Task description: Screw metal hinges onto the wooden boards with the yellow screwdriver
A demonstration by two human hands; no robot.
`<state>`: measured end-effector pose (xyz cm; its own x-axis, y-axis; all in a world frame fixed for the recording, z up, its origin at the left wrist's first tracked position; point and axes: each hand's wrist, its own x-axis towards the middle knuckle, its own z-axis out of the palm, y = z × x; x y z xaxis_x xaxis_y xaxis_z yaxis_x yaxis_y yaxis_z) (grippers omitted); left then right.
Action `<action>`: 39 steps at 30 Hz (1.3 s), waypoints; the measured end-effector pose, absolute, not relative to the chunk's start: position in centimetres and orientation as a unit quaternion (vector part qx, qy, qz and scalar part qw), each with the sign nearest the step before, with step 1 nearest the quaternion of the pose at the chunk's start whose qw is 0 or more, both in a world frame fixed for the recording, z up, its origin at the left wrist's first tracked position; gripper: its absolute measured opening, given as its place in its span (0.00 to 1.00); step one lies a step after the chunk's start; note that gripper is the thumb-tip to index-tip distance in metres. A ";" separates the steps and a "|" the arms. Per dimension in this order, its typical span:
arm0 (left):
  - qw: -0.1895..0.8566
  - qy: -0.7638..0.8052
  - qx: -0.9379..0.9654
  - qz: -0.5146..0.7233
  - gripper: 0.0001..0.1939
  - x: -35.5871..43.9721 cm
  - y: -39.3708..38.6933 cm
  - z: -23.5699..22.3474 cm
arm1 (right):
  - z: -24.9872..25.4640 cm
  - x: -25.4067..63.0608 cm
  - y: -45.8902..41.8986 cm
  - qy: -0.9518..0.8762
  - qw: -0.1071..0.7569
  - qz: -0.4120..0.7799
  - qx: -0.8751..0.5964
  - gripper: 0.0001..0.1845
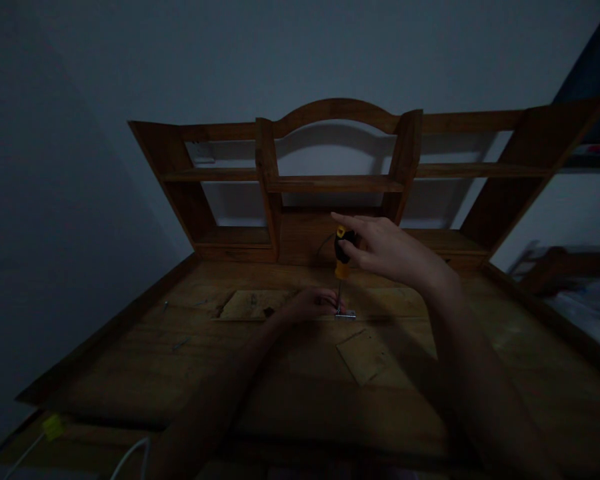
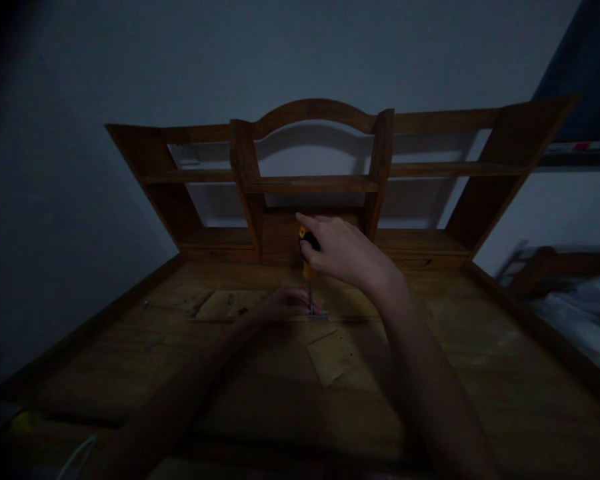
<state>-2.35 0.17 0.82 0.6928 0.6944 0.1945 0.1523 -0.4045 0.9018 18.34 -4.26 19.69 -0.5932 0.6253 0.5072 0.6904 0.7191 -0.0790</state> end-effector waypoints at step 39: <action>0.455 0.273 0.800 0.282 0.20 -2.4 -0.6 2.1 | 19.4 17.7 -4.0 -0.900 0.265 -0.026 -0.345 0.18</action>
<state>-2.36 -0.60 2.06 0.6925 0.6924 0.2026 0.1799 -0.4377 0.8809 17.71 -4.00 19.35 -0.6220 0.6072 0.4943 0.6343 0.7609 -0.1366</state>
